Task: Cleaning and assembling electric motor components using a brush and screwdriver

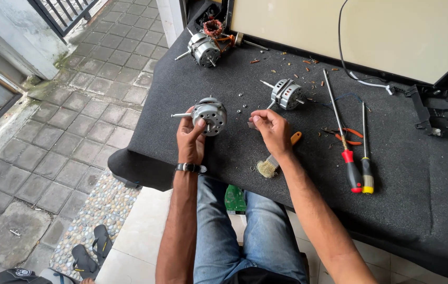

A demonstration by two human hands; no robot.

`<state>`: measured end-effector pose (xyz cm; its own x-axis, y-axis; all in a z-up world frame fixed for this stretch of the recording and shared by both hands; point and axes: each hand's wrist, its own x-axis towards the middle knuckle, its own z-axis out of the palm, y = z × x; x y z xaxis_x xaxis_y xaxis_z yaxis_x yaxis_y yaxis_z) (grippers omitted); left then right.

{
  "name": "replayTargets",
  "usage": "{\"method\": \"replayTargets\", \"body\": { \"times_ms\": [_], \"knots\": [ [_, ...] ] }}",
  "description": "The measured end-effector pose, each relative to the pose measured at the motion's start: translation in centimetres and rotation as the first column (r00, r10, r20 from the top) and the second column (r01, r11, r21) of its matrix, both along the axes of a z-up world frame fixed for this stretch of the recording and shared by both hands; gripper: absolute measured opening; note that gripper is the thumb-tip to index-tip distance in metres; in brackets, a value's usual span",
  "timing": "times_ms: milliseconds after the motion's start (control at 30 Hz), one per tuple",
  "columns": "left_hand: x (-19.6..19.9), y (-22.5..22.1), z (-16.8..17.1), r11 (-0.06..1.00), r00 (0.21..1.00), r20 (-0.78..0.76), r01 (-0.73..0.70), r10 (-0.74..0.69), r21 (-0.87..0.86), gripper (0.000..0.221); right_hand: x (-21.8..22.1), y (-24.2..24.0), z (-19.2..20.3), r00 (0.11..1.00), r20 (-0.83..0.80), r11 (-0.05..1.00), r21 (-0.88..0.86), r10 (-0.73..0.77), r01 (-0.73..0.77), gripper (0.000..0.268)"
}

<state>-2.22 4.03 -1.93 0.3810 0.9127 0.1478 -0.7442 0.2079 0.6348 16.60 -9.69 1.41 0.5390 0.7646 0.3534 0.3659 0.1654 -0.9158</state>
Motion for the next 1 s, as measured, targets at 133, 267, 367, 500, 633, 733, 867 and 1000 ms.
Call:
{"method": "replayTargets", "body": {
  "times_ms": [133, 267, 367, 500, 633, 733, 867, 1000],
  "knots": [
    [-0.3, 0.6, 1.3, 0.998, 0.999, -0.015, 0.033, -0.032, 0.054, 0.066, -0.8, -0.4, 1.0, 0.993, 0.12, 0.999, -0.03, -0.013, 0.016, 0.015],
    [-2.1, 1.3, 4.2, 0.997, 0.991, 0.129, 0.031, -0.039, 0.066, 0.069, -1.3, -0.9, 1.8, 0.973, 0.227, 0.999, 0.011, -0.044, 0.043, 0.011],
    [-4.0, 2.7, 5.0, 0.992, 0.986, 0.16, -0.064, 0.046, 0.105, 0.07, -1.8, -1.0, 2.6, 0.901, 0.429, 0.997, 0.052, -0.067, 0.049, 0.008],
    [-5.9, 4.1, 3.0, 0.97, 0.978, 0.095, -0.199, 0.187, 0.14, 0.067, -4.3, -0.3, 2.6, 0.736, 0.676, 0.999, -0.011, 0.031, -0.032, 0.005],
    [-5.7, 5.0, -1.6, 0.968, 0.975, 0.017, -0.222, 0.222, 0.116, 0.067, -10.3, 1.7, 4.1, 0.653, 0.746, 0.992, -0.085, 0.127, -0.096, 0.01],
    [-5.0, 4.9, -2.5, 0.949, 0.945, -0.143, -0.272, 0.294, 0.156, 0.072, -11.8, 3.9, 1.8, 0.545, 0.826, 0.988, -0.149, 0.141, -0.029, 0.016],
    [-5.0, 4.3, -0.1, 0.957, 0.945, -0.215, -0.201, 0.246, 0.211, 0.073, -11.5, 5.5, -0.1, 0.489, 0.867, 0.989, -0.141, 0.099, 0.051, 0.012],
    [-4.9, 4.0, -0.7, 0.954, 0.931, -0.258, -0.206, 0.259, 0.218, 0.075, -9.7, 4.4, -1.8, 0.608, 0.788, 0.98, -0.181, 0.093, 0.085, 0.008]
  ]
}}
